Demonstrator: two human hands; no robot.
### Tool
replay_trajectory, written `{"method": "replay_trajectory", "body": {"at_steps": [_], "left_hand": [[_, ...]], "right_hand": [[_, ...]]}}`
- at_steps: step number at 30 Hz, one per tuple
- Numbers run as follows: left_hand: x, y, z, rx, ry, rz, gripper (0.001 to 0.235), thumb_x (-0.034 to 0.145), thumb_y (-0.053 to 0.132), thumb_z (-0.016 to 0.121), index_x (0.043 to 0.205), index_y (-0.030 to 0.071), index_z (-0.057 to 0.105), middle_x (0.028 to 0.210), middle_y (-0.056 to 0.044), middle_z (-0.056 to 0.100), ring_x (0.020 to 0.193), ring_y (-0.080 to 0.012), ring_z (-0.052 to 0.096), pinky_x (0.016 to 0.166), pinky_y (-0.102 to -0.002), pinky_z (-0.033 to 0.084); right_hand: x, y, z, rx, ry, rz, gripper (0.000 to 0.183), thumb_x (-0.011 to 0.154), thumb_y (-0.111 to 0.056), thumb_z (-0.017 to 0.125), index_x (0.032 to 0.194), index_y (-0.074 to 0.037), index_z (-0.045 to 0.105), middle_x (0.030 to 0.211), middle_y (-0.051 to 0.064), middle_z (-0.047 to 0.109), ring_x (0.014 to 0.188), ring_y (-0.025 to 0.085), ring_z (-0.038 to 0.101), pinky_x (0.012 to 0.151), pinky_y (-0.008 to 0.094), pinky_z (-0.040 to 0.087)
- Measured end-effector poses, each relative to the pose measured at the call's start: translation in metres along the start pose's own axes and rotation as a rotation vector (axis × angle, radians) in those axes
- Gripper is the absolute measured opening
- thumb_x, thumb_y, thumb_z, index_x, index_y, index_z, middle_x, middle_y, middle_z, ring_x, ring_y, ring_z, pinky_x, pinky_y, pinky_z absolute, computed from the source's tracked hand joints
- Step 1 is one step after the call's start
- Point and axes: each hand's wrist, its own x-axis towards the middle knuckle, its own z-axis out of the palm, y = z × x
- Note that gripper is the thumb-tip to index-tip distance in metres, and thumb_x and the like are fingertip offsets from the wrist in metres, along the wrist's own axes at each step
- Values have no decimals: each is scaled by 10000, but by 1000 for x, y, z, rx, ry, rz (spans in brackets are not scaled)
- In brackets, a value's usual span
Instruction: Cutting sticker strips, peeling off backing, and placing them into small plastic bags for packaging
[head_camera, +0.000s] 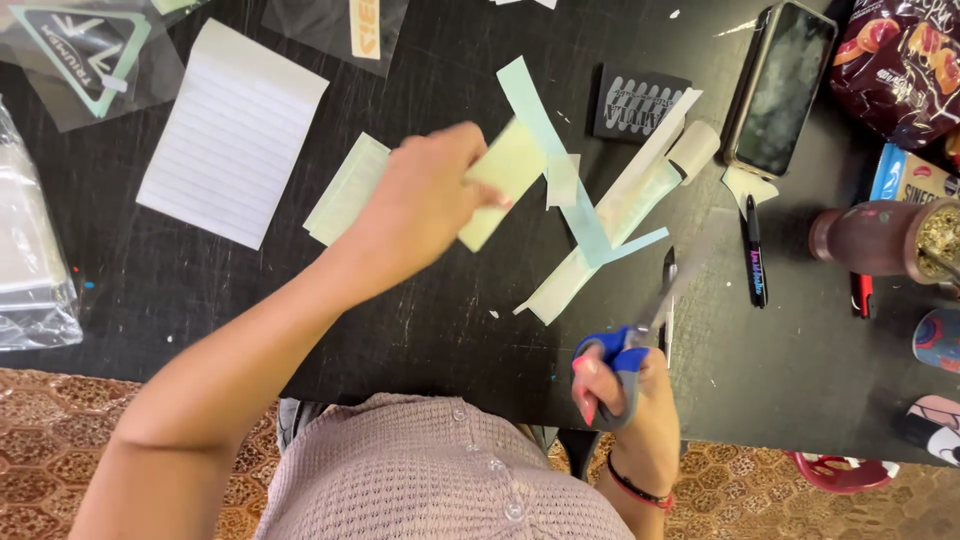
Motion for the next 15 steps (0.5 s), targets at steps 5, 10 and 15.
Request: {"method": "replay_trajectory", "body": {"at_steps": [5, 10, 15], "left_hand": [[-26, 17, -9, -806, 164, 264, 277, 1054, 298, 590, 975, 61, 711, 769, 50, 603, 696, -21, 507, 574, -189, 409], [-45, 37, -7, -1184, 56, 208, 323, 1003, 315, 621, 880, 39, 734, 718, 53, 566, 709, -64, 604, 737, -285, 655], [-52, 37, 5, -1315, 23, 189, 305, 1004, 235, 631, 1048, -32, 772, 970, -125, 779, 907, -243, 790, 803, -401, 721]], "right_hand": [[17, 23, 48, 377, -45, -425, 507, 1079, -375, 479, 668, -91, 568, 520, 15, 517, 408, 123, 461, 374, 252, 346], [17, 14, 62, 217, -377, -142, 345, 1031, -330, 621, 885, -17, 619, 776, 68, 615, 634, 158, 616, 585, 254, 533], [17, -20, 72, -165, -305, 11, 437, 952, -419, 630, 681, -76, 611, 587, 35, 630, 541, 124, 590, 594, 259, 461]]}}
